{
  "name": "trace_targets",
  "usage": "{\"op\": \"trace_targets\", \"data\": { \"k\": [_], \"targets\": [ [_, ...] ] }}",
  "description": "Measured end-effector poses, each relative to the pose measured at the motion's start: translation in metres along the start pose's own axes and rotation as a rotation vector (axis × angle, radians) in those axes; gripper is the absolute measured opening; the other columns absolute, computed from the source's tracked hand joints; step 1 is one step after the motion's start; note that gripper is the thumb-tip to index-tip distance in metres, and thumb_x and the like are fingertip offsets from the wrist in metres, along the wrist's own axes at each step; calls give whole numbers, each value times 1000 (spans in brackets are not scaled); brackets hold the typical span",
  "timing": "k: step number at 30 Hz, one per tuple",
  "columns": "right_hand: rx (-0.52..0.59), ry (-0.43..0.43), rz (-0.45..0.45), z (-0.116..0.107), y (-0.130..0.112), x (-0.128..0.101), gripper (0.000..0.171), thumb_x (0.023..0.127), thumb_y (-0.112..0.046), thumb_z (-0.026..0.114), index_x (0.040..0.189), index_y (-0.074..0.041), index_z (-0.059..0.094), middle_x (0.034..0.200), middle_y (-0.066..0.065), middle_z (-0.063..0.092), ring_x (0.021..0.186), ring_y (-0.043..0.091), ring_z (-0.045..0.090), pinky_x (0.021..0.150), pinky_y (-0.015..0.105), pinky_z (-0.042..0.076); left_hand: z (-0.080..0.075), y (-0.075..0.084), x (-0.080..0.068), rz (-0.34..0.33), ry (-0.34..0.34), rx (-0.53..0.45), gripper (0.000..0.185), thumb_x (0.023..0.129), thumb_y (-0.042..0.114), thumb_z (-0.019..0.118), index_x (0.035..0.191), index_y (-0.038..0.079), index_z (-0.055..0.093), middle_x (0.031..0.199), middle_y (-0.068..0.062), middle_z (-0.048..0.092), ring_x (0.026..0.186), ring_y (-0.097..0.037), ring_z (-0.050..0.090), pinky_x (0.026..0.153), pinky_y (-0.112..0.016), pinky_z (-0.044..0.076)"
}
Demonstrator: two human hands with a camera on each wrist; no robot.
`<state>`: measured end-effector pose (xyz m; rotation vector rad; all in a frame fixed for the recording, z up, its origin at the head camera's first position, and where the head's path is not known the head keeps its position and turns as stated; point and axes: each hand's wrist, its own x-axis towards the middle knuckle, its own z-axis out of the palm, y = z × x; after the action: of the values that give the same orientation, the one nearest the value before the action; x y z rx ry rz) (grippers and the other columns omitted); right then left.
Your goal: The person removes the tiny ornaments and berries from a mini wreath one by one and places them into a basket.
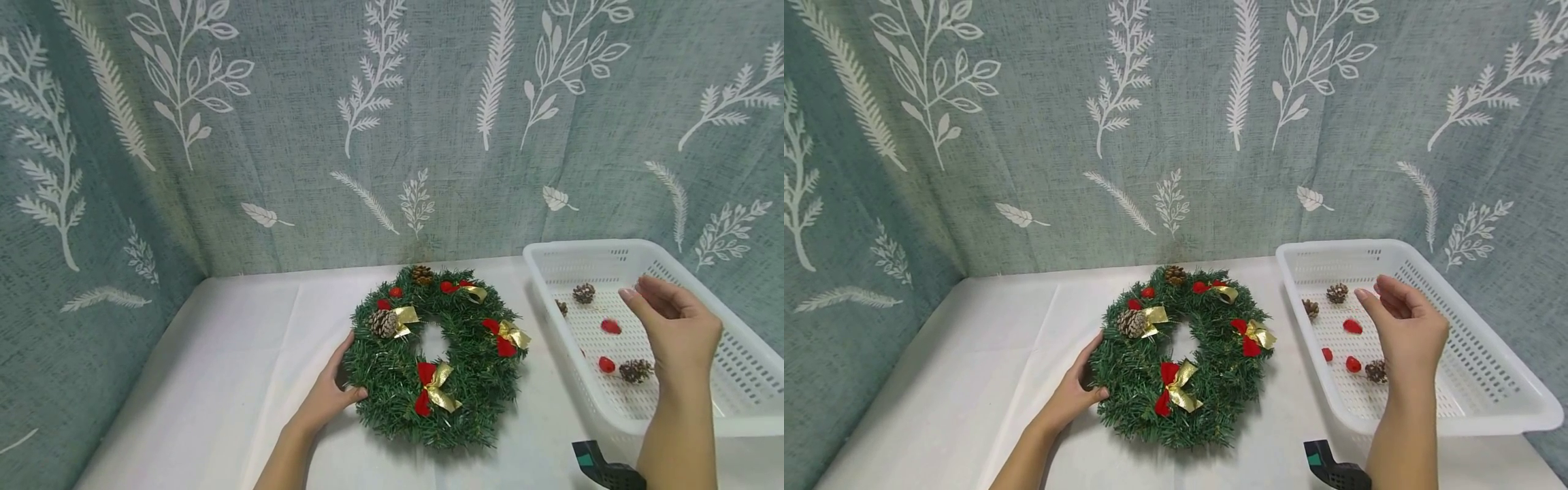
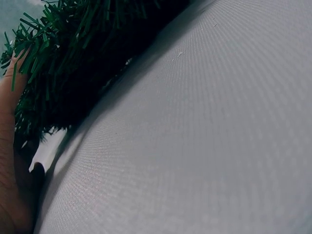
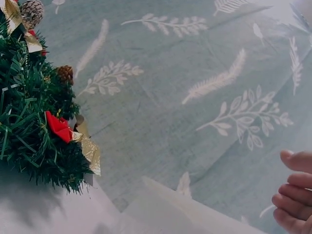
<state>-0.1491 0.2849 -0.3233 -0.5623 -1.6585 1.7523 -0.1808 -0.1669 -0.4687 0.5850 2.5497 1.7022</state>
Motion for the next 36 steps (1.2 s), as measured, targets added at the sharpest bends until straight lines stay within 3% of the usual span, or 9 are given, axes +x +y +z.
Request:
{"op": "trace_targets", "data": {
  "k": [4,11,17,22,30,36],
  "targets": [
    [-12,-2,-11,-1,-3,-4,49,73,-6,81,119,-8,66,97,-12,66,91,1,62,71,2,46,0,-1,1,7,-4,-4,102,72,62,70,152,30,16,159,-4,13,143,-40,11,106,-69,13],
    [45,-38,-62,8,-10,-13,53,69,0,83,118,-8,66,98,-8,68,92,3,63,76,5,47,0,1,1,7,-7,-8,102,72,63,69,152,30,16,159,-5,13,143,-40,10,107,-69,13],
    [-7,-79,-168,16,-10,-20,51,69,2,82,117,-7,66,98,-10,69,92,2,64,80,6,47,0,2,1,0,-6,-3,103,72,63,70,153,29,16,159,-5,13,143,-40,10,107,-69,13],
    [33,-141,-286,24,-10,-28,49,69,9,79,115,-3,67,99,-7,70,93,4,65,82,9,48,-1,1,1,-2,-6,1,103,72,64,69,153,28,16,159,-5,13,143,-40,10,106,-69,12],
    [68,-246,-338,42,-9,-41,50,70,15,75,117,2,64,103,-2,70,95,7,65,83,11,48,-1,-2,1,-8,-11,-6,102,73,63,69,153,30,15,159,-4,12,143,-41,9,106,-70,12],
    [-89,-307,-367,55,-10,-50,52,73,7,77,122,-3,61,106,-12,66,100,2,62,85,12,47,-1,-2,1,-6,-10,-10,102,72,63,69,153,30,15,159,-5,12,143,-41,10,106,-70,13]
  ]
}}
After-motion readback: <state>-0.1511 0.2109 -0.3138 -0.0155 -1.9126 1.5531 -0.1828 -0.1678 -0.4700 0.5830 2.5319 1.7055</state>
